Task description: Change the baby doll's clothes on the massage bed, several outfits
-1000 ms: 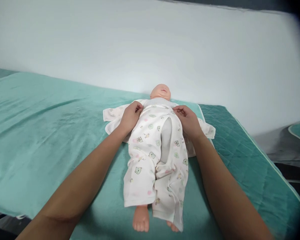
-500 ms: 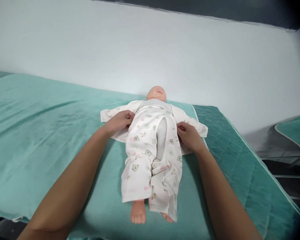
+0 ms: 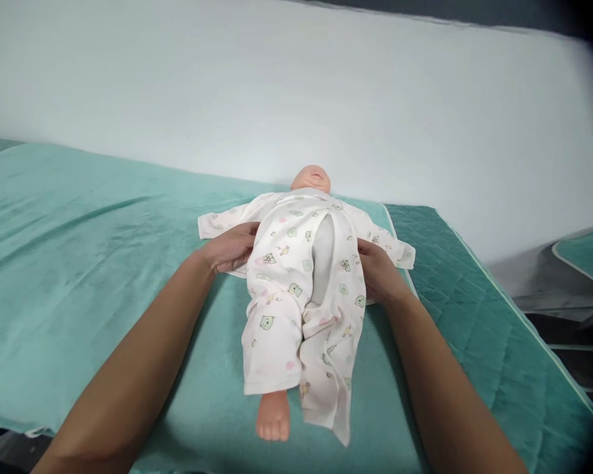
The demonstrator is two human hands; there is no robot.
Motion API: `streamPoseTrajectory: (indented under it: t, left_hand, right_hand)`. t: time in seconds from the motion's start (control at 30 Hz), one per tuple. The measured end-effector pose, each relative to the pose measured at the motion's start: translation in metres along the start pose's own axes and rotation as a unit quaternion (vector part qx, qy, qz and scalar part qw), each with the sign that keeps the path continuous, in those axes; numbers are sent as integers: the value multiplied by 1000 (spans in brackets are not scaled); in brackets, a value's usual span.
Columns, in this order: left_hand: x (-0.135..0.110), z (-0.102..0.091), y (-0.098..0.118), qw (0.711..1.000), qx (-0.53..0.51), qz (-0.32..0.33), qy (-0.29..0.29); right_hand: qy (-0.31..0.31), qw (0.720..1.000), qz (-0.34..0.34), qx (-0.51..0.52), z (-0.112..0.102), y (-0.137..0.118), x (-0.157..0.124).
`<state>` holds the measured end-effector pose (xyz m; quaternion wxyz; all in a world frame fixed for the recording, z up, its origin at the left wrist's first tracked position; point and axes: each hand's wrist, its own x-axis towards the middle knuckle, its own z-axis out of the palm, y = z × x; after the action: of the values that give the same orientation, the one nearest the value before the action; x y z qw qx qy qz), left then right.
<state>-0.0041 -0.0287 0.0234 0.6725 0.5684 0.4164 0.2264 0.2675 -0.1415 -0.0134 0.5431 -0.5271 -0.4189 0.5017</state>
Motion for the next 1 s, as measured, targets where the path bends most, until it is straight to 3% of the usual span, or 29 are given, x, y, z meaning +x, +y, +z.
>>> streamPoseTrajectory:
  t: [0.2,0.4,0.57,0.8,1.0]
  left_hand:
    - [-5,13,0,998,-59,34,-15]
    - [3,13,-7,990,-127,31,-45]
    - [5,15,-6,992,-112,2,-51]
    - [2,20,-8,997,-68,13,-26]
    - [1,18,-12,995,-79,37,-52]
  right_hand:
    - [6,998,14,64,8,-5,-2]
    - [11,997,15,79,11,-10,-3]
    - [-8,997,2,72,6,-6,-1]
    - [-17,999,3,30,12,-6,-1]
    - [36,999,5,8,23,-17,-8]
